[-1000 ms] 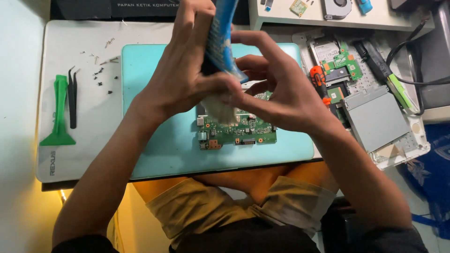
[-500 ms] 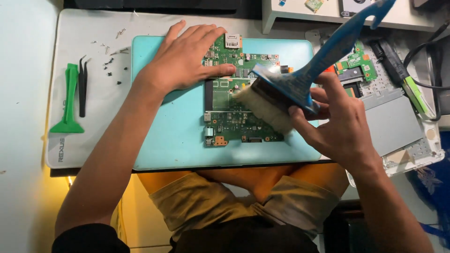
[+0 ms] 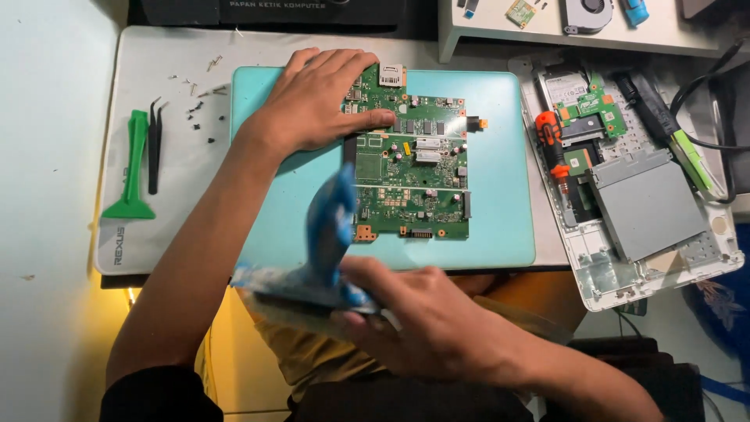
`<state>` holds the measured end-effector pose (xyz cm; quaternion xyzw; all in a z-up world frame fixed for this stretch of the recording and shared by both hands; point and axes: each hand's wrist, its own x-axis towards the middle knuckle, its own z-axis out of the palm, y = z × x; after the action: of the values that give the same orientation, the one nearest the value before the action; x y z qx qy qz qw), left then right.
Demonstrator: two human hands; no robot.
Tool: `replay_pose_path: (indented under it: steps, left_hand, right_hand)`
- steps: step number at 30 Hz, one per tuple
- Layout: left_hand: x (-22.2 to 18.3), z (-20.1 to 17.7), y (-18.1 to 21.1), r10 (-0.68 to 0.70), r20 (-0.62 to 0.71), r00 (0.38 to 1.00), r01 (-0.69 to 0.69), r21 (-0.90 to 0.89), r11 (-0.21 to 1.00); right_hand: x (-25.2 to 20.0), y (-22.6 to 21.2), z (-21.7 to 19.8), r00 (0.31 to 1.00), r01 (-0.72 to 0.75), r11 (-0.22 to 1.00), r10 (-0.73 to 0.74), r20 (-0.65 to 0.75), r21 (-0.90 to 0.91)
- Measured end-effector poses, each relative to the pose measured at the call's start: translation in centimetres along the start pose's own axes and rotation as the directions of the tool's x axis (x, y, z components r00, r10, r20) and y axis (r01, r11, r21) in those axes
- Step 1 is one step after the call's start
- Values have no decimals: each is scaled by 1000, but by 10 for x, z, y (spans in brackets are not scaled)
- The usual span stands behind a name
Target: Cleaning dust from internal laptop components such as the fan, motherboard, and disk drives using a handheld brush.
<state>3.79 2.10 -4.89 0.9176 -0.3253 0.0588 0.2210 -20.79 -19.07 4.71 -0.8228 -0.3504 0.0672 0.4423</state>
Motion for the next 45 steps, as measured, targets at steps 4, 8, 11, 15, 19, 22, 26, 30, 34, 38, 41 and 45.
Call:
replay_pose_path:
  steps: [4, 8, 11, 15, 19, 22, 26, 30, 34, 38, 41, 45]
  left_hand:
    - [2, 3, -2, 19, -16, 1000, -19, 4, 1000]
    - [6, 7, -8, -32, 15, 999, 32, -26, 999]
    - [10, 9, -12, -54, 27, 998, 54, -17, 998]
    - [8, 5, -10, -58, 47, 997, 59, -21, 998]
    - [7, -3, 1, -134, 71, 988, 137, -41, 990]
    - [8, -13, 9, -157, 85, 984, 159, -11, 987]
    - [4, -2, 0, -130, 81, 988, 135, -54, 989]
    - [9, 14, -13, -57, -22, 998, 57, -22, 998]
    - [9, 16, -12, -71, -28, 997, 70, -18, 997]
    - [11, 5, -15, -34, -101, 994, 21, -131, 991]
    - [6, -17, -13, 5, -171, 985, -50, -264, 963]
    - [-6, -56, 17, -96, 36, 995, 87, -797, 597]
  right_hand:
    - [-16, 75, -36, 956, -102, 966, 29, -292, -239]
    - [-23, 119, -103, 914, -267, 858, 80, -398, -439]
    - [-12, 114, -127, 900, -277, 740, -24, -436, -613]
    - [31, 97, -123, 954, -101, 967, 27, -299, -235]
    - [81, 132, -127, 938, 12, 897, -163, -305, -442]
    - [107, 143, -133, 909, -67, 709, -247, -337, -702]
    - [100, 130, -126, 945, 33, 920, -156, -288, -391]
    - [55, 166, -156, 907, -169, 755, -134, -400, -634]
    - [-16, 150, -169, 870, -332, 536, -143, -471, -776]
    - [-51, 107, -137, 817, -342, 924, 383, -431, 173]
    - [-59, 128, -147, 774, -445, 892, 337, -535, -82]
    - [-64, 152, -184, 810, -322, 714, -133, -571, -622]
